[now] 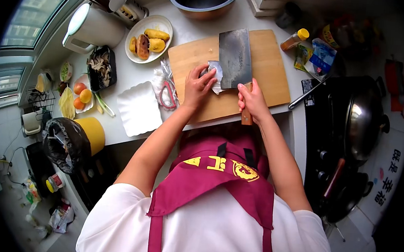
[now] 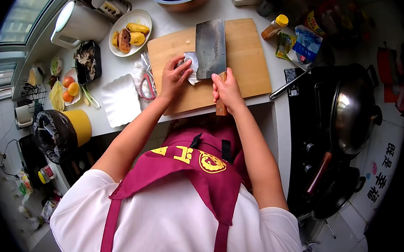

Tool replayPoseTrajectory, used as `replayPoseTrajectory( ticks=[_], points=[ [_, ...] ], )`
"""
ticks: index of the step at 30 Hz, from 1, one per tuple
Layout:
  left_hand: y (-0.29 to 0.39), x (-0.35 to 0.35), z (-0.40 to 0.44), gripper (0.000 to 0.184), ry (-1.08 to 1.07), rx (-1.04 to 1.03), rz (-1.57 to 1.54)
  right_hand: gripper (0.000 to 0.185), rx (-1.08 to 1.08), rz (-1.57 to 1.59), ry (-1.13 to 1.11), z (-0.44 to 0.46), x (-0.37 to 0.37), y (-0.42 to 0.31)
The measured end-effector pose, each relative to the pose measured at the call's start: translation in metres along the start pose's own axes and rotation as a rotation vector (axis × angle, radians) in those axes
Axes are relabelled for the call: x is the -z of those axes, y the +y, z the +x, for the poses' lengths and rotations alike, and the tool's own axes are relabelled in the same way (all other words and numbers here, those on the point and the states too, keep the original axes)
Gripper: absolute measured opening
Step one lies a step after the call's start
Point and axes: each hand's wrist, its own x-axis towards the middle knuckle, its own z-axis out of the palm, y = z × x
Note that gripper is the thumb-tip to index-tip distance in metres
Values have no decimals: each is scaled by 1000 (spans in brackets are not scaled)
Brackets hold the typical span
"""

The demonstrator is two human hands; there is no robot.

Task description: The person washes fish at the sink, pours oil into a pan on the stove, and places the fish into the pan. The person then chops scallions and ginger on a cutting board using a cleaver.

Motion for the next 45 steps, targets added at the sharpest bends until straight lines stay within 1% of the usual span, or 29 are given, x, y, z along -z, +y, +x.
replayPoseTrajectory(
  ticks=[3, 5, 7, 10, 13, 14, 15, 17, 18, 20, 21, 23, 24, 25, 26, 29, 30, 33, 36, 37, 39, 40, 41, 43, 44, 45],
  points=[
    [-4, -5, 0, 31, 14, -10, -3, 22, -86, 4, -22, -36, 8, 13],
    [-5, -6, 0, 29, 38, -9, -25, 26, -176, 0, -19, -74, 20, 31],
    [-4, -6, 0, 28, 60, -3, -64, 43, -218, -63, -27, -108, 33, 41],
    [-5, -1, 7, 36, -7, 46, -111, 61, -280, -177, -44, -145, 50, 21],
    [0, 9, 45, 46, -236, 373, -217, 63, -282, -134, 102, -179, 66, 16],
    [-5, 8, 58, 50, -306, 347, -207, 70, -247, -100, 89, -182, 74, 19],
    [-10, 6, 67, 48, -382, 397, -300, 72, -220, -71, 84, -183, 78, 22],
    [-15, 2, 84, 44, -530, 490, -483, 69, -203, -7, 111, -182, 81, 29],
    [-11, 5, 94, 44, -569, 452, -520, 61, -181, 6, 165, -182, 78, 29],
    [8, 13, 111, 45, -620, 281, -340, 46, -149, 40, 275, -184, 66, 33],
    [17, 16, 114, 46, -643, 200, -252, 39, -130, 69, 265, -184, 65, 37],
    [24, 16, 113, 48, -766, 63, -13, 25, -83, 119, 239, -179, 65, 42],
    [24, 14, 111, 49, -821, -4, 96, 21, -65, 179, 269, -179, 56, 40],
    [23, 13, 109, 50, -872, -68, 206, 18, -48, 236, 296, -181, 47, 39],
    [23, 10, 106, 50, -889, -71, 290, 17, -33, 275, 307, -181, 43, 45],
    [42, 18, 100, 52, -866, -99, 469, 19, -33, 241, 309, -182, 45, 53],
    [42, 18, 99, 52, -816, -168, 486, 19, -34, 229, 312, -182, 47, 54],
    [49, 19, 99, 43, -867, -115, 539, 19, -20, 207, 326, -183, 48, 53],
    [24, 4, 105, 30, -806, -112, 300, 19, 15, 231, 354, -184, 42, 56],
    [26, 3, 120, 21, -854, 11, 131, 18, 26, 239, 353, -184, 41, 56],
    [17, -11, 134, 22, -652, 98, -189, 18, 27, 238, 349, -184, 37, 59],
    [13, -13, 136, 24, -507, 52, -196, 18, 23, 229, 345, -183, 35, 61],
    [8, -12, 135, 30, -454, 118, -149, 18, 21, 220, 340, -181, 34, 61],
    [2, 1, 114, 37, -465, 173, 31, 18, 29, 219, 322, -180, 27, 59],
    [-10, 4, 98, 47, -527, 150, 199, 18, 33, 227, 316, -179, 23, 59],
    [-9, 12, 86, 55, -616, 209, 278, 18, 30, 218, 290, -177, 20, 61]
  ],
)
